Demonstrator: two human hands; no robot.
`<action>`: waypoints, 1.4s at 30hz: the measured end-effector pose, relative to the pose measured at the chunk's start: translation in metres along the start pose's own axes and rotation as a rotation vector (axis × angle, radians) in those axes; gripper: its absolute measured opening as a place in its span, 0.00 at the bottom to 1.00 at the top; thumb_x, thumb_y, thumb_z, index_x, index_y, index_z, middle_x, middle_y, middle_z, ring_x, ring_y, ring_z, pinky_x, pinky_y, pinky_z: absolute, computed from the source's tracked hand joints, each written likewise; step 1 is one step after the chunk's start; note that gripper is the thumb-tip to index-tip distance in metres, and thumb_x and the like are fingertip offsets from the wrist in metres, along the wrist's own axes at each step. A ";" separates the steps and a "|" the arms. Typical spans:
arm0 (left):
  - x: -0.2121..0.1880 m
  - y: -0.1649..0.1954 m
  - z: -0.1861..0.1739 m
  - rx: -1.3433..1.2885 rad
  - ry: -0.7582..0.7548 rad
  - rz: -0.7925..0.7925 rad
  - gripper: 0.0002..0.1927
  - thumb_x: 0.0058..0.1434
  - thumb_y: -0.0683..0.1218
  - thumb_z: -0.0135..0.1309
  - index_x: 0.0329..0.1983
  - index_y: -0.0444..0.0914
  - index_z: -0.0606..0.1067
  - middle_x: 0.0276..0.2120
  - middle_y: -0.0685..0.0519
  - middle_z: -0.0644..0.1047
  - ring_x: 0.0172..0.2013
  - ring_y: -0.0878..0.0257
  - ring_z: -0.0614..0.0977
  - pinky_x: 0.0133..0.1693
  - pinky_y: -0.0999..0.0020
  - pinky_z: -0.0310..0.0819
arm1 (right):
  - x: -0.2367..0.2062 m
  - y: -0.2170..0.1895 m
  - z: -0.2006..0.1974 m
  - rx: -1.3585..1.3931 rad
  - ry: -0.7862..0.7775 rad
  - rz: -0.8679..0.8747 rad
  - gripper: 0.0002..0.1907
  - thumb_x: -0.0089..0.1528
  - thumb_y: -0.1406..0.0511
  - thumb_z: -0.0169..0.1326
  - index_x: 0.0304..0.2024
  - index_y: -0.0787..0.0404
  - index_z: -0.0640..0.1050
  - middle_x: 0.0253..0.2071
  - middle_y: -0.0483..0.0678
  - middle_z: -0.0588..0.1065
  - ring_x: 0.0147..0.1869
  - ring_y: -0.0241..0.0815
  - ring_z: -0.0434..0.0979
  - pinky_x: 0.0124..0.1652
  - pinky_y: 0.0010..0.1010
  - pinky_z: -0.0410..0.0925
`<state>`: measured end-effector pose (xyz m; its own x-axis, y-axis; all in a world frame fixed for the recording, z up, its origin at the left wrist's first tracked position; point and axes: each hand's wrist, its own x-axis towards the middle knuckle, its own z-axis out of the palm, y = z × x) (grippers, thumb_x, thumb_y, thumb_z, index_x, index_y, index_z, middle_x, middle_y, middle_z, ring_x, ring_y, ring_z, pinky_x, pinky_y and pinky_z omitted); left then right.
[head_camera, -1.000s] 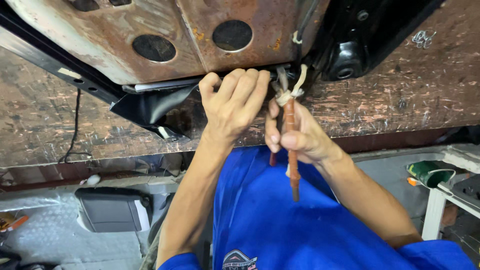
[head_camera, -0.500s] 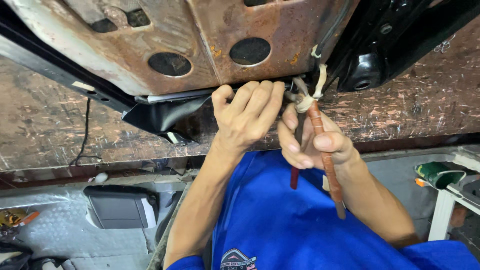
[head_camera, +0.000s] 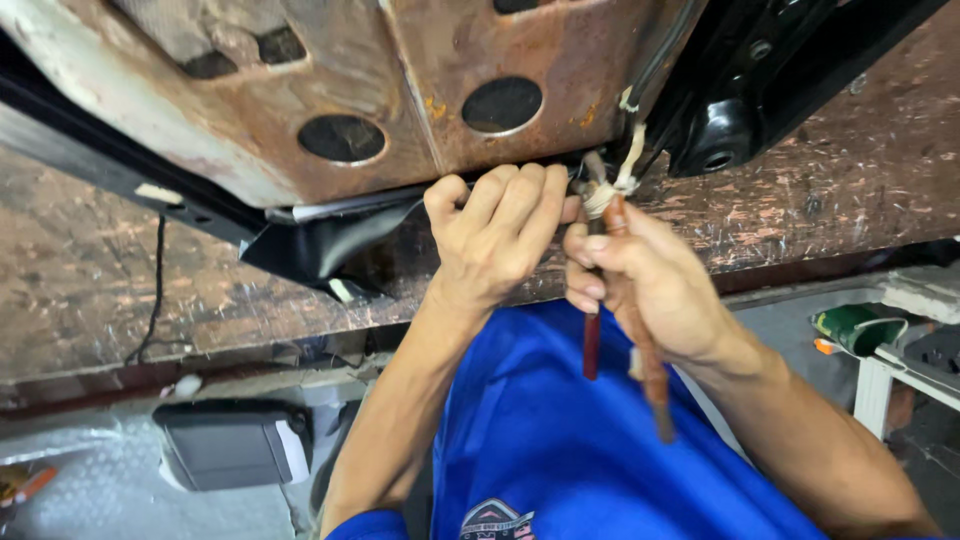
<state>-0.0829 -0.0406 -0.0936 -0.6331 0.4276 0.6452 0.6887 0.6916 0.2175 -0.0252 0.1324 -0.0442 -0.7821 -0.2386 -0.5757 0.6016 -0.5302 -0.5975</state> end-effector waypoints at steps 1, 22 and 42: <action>0.000 -0.001 0.000 -0.001 -0.001 0.008 0.11 0.69 0.49 0.61 0.50 0.40 0.79 0.43 0.58 0.77 0.43 0.67 0.79 0.47 0.63 0.58 | 0.003 0.001 0.003 -0.039 0.000 -0.018 0.14 0.67 0.69 0.44 0.55 0.66 0.65 0.36 0.44 0.64 0.34 0.35 0.63 0.37 0.32 0.63; -0.001 -0.003 0.005 -0.001 0.041 -0.010 0.13 0.64 0.45 0.60 0.51 0.39 0.79 0.44 0.58 0.78 0.39 0.67 0.77 0.46 0.63 0.59 | -0.020 0.003 -0.025 -0.447 0.066 -0.142 0.15 0.70 0.67 0.43 0.58 0.68 0.67 0.38 0.51 0.75 0.43 0.43 0.78 0.49 0.38 0.74; -0.001 0.004 0.001 -0.055 -0.024 -0.073 0.16 0.69 0.53 0.58 0.52 0.39 0.77 0.44 0.58 0.76 0.41 0.64 0.75 0.47 0.60 0.58 | 0.016 0.064 -0.017 -0.538 0.221 -0.522 0.12 0.73 0.69 0.44 0.58 0.66 0.68 0.39 0.47 0.73 0.43 0.34 0.74 0.47 0.28 0.71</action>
<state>-0.0801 -0.0373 -0.0942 -0.6899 0.3916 0.6088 0.6585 0.6888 0.3031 0.0035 0.1083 -0.1005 -0.9690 0.1309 -0.2098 0.2050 -0.0487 -0.9775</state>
